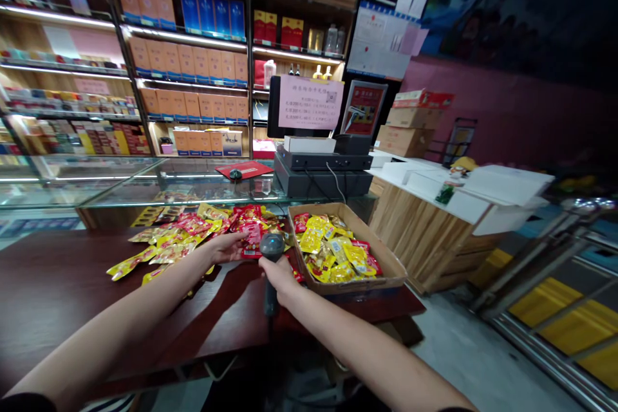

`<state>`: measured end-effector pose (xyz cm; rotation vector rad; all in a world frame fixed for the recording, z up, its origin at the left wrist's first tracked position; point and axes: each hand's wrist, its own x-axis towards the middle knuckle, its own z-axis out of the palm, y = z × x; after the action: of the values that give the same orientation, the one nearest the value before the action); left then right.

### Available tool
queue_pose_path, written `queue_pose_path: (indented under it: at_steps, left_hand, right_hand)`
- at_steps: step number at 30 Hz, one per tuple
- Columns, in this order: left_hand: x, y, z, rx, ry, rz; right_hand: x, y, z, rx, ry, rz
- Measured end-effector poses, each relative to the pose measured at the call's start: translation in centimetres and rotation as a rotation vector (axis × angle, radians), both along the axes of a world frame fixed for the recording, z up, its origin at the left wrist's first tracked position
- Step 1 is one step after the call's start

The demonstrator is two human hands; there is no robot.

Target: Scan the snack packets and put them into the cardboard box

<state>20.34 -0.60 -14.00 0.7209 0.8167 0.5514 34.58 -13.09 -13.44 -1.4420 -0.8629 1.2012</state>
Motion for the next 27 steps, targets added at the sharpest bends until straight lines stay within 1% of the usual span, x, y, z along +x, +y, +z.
queue_pose_path:
  at_steps: [3,5,9,11,14,18,22,24,27]
  left_hand:
    - [-0.2,-1.1,1.2,-0.02,0.014,-0.039]
    - [-0.2,-1.9,2.3,-0.024,-0.024,-0.103]
    - [0.1,-2.7,4.5,-0.05,-0.163,-0.268]
    - [0.6,-2.9,5.6,-0.066,-0.188,-0.28]
    - [2.1,-2.9,7.4,-0.045,-0.186,-0.266]
    - [5.5,-2.4,9.9,-0.023,-0.193,-0.336]
    - [10.6,-1.9,12.1,0.02,-0.182,-0.417]
    - [13.6,-1.8,12.9,0.058,-0.162,-0.451]
    - [17.9,-1.9,13.5,0.116,-0.083,-0.485]
  right_hand:
    - [0.7,0.7,0.8,0.018,0.077,-0.092]
    - [1.2,1.1,1.4,-0.023,0.16,-0.092]
    - [2.4,1.6,3.0,-0.089,0.283,-0.07]
    - [3.2,1.5,3.9,-0.107,0.333,-0.07]
    - [4.8,1.2,5.5,-0.097,0.39,-0.068]
    - [7.9,0.6,7.7,-0.031,0.44,-0.092]
    - [12.1,-0.2,9.6,0.048,0.451,-0.175]
    - [14.4,-0.8,10.4,0.08,0.451,-0.224]
    - [17.7,-1.6,11.1,0.118,0.45,-0.282]
